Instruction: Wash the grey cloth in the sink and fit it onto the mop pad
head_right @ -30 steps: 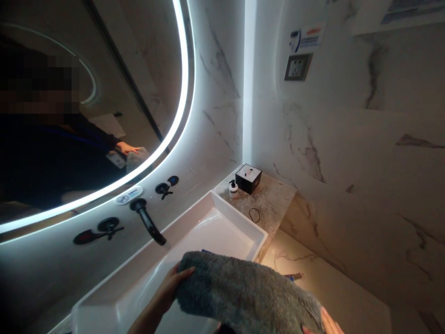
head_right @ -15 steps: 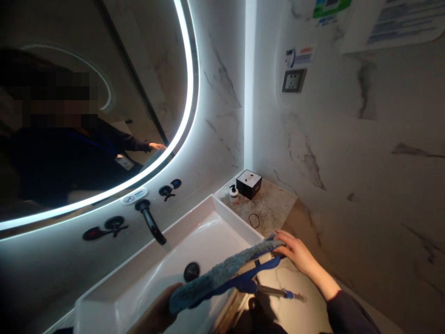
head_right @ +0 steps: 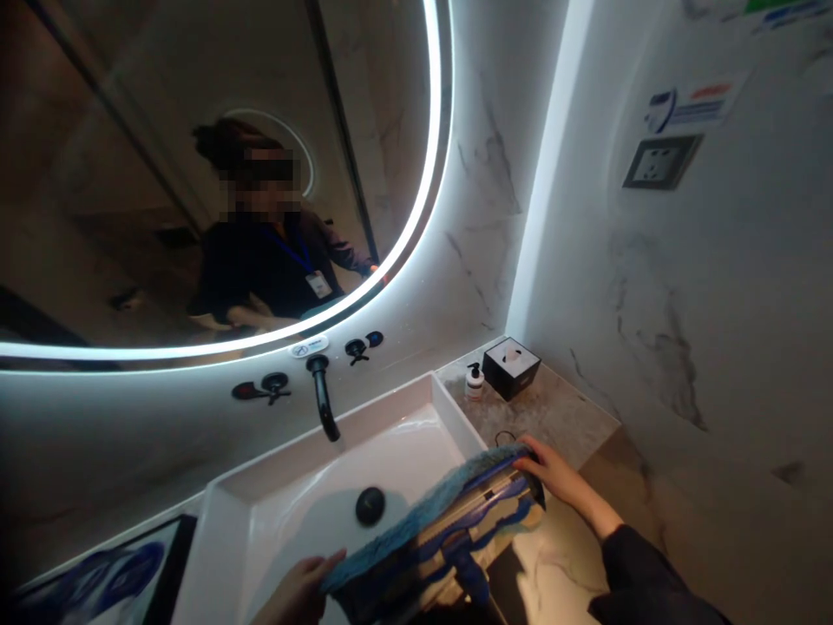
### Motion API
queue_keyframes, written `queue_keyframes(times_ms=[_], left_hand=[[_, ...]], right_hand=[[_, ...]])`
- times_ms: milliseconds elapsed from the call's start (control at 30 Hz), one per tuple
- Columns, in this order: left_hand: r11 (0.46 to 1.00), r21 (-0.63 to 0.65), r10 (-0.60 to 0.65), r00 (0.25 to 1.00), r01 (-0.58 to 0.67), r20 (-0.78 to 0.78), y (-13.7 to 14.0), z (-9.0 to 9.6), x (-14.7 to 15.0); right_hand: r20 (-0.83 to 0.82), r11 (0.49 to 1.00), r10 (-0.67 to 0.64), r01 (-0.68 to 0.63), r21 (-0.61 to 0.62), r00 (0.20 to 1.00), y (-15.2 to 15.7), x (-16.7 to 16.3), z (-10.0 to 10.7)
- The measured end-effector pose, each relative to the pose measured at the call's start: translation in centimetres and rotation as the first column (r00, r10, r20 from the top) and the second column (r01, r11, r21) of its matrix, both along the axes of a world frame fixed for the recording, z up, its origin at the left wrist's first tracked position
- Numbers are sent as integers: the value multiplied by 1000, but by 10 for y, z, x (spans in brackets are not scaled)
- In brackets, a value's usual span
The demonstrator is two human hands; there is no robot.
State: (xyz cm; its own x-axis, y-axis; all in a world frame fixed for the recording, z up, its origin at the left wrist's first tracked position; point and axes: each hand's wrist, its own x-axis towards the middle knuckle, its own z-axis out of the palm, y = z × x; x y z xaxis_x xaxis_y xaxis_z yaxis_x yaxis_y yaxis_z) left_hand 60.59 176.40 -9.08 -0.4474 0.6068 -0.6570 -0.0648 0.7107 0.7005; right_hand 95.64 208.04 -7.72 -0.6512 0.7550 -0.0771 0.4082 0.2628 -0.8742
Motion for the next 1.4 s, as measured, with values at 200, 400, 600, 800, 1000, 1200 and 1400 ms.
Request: queue_keyframes(times_ms=[200,400,600,800,1000,1200,1400], left_hand=[[897,317,-256,946,309,-199,-7,32,5],[872,322,-328,928,369,-176,-4,39,14],[921,381,-197,941,82,274,9,23,13],[944,323,-75,919,-59,387,16,9,18],[921,327,111,949,-210,296,23,17,23],[867,490,125,992,-97,-25,47,48,14],[867,491,67,958,82,-278,52,54,16]], right_hand=[[13,991,106,-105,-87,994,7,6,13],[56,990,56,-49,-133,997,13,7,33],[13,991,-41,42,-124,999,9,-11,35],[-124,920,-354,321,-225,927,9,-32,11],[-145,886,-456,463,16,878,11,-37,-1],[-62,763,-451,421,490,890,16,-32,3],[118,854,-457,398,336,881,30,-21,14]])
